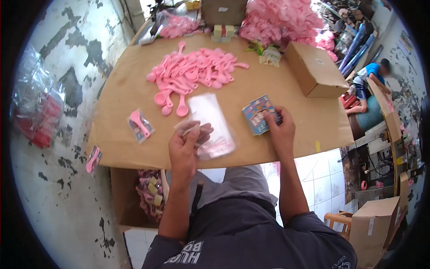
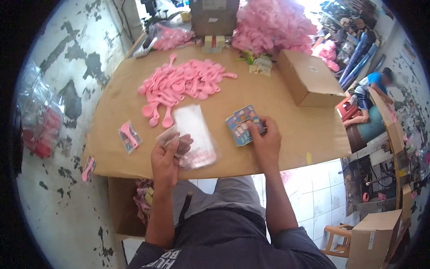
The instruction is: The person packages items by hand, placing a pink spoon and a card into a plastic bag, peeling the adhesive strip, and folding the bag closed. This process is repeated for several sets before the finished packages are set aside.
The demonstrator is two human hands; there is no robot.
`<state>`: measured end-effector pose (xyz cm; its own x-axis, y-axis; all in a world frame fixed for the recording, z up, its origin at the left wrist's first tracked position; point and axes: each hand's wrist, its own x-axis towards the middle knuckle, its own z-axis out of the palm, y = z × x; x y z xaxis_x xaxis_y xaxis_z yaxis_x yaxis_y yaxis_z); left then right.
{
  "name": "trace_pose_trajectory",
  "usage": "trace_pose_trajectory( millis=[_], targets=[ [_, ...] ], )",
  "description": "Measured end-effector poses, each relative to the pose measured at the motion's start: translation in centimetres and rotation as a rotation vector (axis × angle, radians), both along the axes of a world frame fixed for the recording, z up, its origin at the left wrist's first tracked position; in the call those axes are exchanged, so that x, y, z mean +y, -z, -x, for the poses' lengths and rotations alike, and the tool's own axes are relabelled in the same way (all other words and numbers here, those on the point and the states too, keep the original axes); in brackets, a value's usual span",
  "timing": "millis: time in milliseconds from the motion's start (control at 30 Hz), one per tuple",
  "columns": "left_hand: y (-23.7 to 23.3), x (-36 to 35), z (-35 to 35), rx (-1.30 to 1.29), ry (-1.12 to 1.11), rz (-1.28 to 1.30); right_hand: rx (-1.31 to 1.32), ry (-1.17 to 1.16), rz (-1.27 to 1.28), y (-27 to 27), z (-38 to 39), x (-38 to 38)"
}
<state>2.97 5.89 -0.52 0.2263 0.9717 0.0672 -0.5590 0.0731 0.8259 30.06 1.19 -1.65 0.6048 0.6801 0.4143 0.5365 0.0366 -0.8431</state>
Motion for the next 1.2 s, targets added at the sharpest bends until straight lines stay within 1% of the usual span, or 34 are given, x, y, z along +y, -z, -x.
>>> trace_pose_trajectory(
  millis=[100, 233, 300, 400, 433, 567, 633, 767, 967, 1033, 1200],
  targets=[
    [1.1, 0.5, 0.1, -0.001, 0.017, -0.043, 0.071, -0.016, 0.051, -0.3, 0.5, -0.2],
    [1.5, 0.5, 0.0, 0.011, 0.032, -0.049, 0.061, -0.007, 0.051, -0.5, 0.6, -0.4],
    [1.3, 0.5, -0.1, 0.027, 0.008, -0.053, -0.013, 0.031, 0.068, -0.4, 0.5, -0.3],
    [1.5, 0.8, 0.0, 0.031, 0.034, -0.056, -0.036, 0.047, 0.062, 0.1, 0.3, -0.1],
    [1.6, 0.8, -0.1, 0.020, 0.039, -0.096, 0.000, 0.035, 0.077, -0.1, 0.5, -0.3],
    [1.6, 0.7, -0.1, 0.040, 0.060, -0.071, -0.007, 0.040, 0.044, -0.2, 0.5, -0.5],
    [1.2, 0.4, -0.1, 0.012, 0.042, -0.050, -0.057, 0.037, 0.006, -0.5, 0.6, -0.6],
    [2.1, 1.1, 0.1, -0.006, 0.072, -0.102, -0.132, 0.041, -0.020, -0.6, 0.4, -0.6],
    [1.1, 0.8, 0.1, 0.034, 0.080, -0.059, -0.029, 0.019, -0.044, -0.2, 0.0, -0.3],
    [1.3, 0.8, 0.2, 0.029, 0.080, -0.023, 0.063, 0.004, -0.142, 0.2, 0.1, 0.0],
    [2.0, 1.2, 0.4, 0.052, 0.090, -0.062, 0.079, 0.001, -0.088, 0.0, -0.3, -0.3]
  ],
)
